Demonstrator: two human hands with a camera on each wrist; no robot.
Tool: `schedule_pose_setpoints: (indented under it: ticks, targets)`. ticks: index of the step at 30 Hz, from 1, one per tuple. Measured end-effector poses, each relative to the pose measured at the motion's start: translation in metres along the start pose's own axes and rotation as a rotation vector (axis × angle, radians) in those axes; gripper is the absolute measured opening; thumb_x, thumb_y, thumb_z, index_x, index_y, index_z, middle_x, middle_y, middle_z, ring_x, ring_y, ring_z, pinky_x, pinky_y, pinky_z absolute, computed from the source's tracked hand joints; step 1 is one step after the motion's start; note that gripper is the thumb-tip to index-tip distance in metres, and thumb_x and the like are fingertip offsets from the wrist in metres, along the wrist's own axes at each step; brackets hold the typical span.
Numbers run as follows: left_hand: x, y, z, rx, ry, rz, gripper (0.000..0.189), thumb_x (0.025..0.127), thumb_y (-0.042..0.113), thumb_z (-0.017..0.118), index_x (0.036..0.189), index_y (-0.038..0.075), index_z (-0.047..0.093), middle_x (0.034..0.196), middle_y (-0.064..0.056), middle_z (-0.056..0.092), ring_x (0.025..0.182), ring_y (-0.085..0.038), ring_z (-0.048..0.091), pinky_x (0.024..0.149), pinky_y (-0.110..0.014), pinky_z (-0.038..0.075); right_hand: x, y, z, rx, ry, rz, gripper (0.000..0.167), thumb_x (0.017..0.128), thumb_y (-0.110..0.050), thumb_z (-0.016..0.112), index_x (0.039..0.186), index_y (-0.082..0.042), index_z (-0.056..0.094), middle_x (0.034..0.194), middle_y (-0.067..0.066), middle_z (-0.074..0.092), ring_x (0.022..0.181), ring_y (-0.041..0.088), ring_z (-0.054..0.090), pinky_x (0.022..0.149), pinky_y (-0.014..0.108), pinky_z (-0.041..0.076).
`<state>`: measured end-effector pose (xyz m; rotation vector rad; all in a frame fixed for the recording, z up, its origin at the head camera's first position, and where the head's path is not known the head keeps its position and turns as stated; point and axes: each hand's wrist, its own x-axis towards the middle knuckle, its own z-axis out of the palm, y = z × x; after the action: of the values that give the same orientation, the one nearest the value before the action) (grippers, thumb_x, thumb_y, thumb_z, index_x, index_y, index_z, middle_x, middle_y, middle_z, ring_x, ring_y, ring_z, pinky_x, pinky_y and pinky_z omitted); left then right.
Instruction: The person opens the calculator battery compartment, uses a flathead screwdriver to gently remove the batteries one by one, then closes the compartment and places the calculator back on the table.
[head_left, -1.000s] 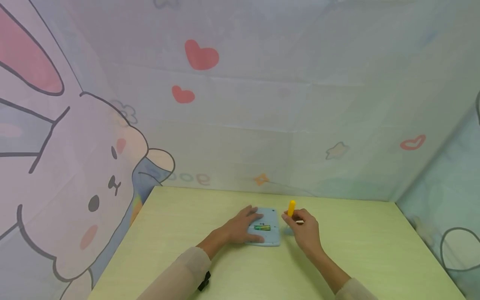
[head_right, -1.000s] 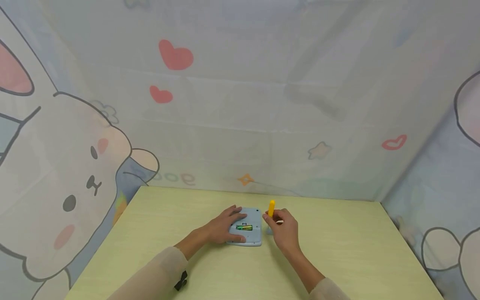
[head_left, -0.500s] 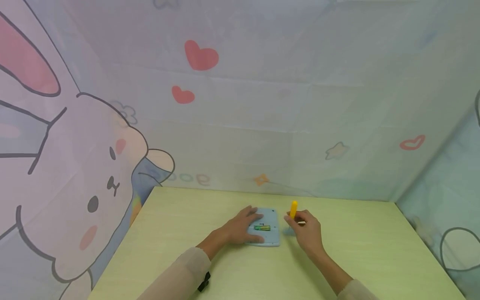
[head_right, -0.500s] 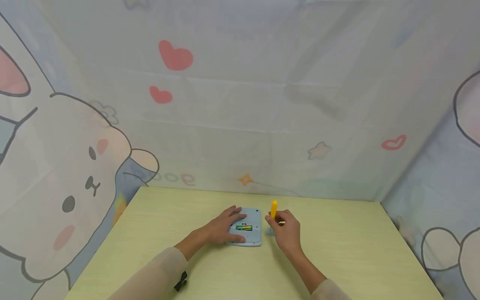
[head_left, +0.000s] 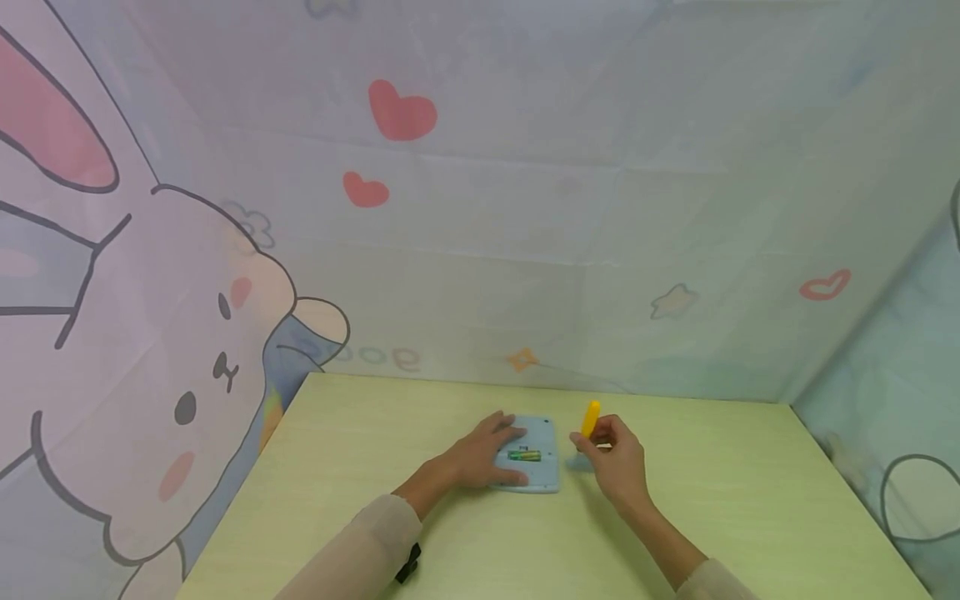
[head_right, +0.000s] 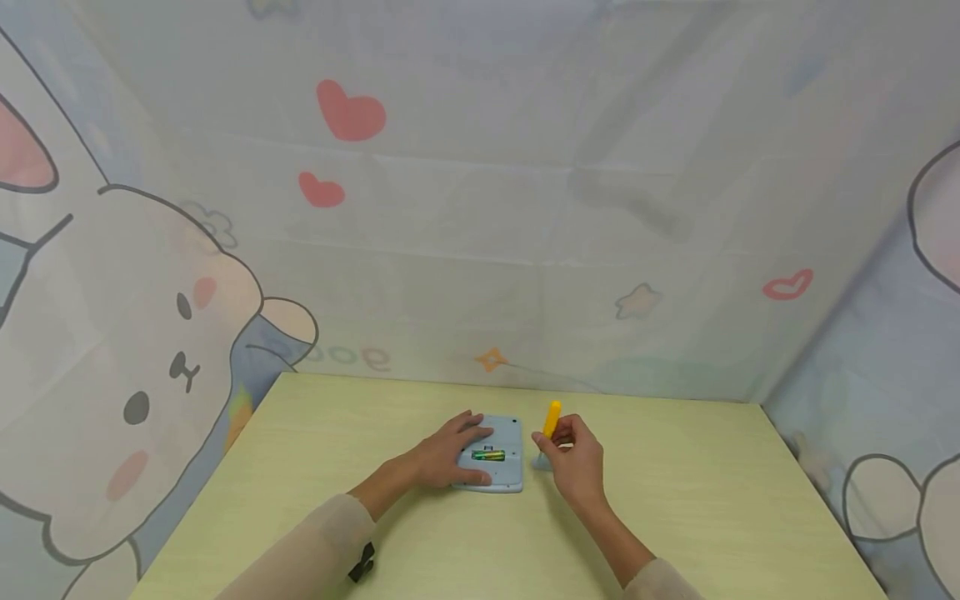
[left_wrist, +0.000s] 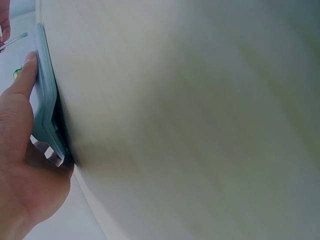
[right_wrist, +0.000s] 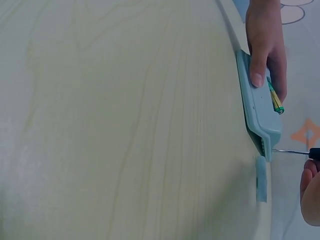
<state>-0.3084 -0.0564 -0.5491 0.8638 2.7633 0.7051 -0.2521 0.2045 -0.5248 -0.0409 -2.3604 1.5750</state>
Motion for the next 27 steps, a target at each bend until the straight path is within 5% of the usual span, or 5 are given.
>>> schedule_pose_setpoints:
  ticks: [27]
  targets:
    - [0.000, 0.000, -0.001, -0.011, -0.006, 0.005, 0.089, 0.091, 0.067, 0.074, 0.163, 0.025, 0.044, 0.175, -0.003, 0.024, 0.163, -0.029, 0.014, 0.124, -0.053, 0.030, 0.003, 0.008, -0.014, 0.032, -0.009, 0.042, 0.031, 0.099, -0.026, 0.079, 0.116, -0.001, 0.075, 0.103, 0.012, 0.075, 0.093, 0.031, 0.072, 0.077, 0.024, 0.060]
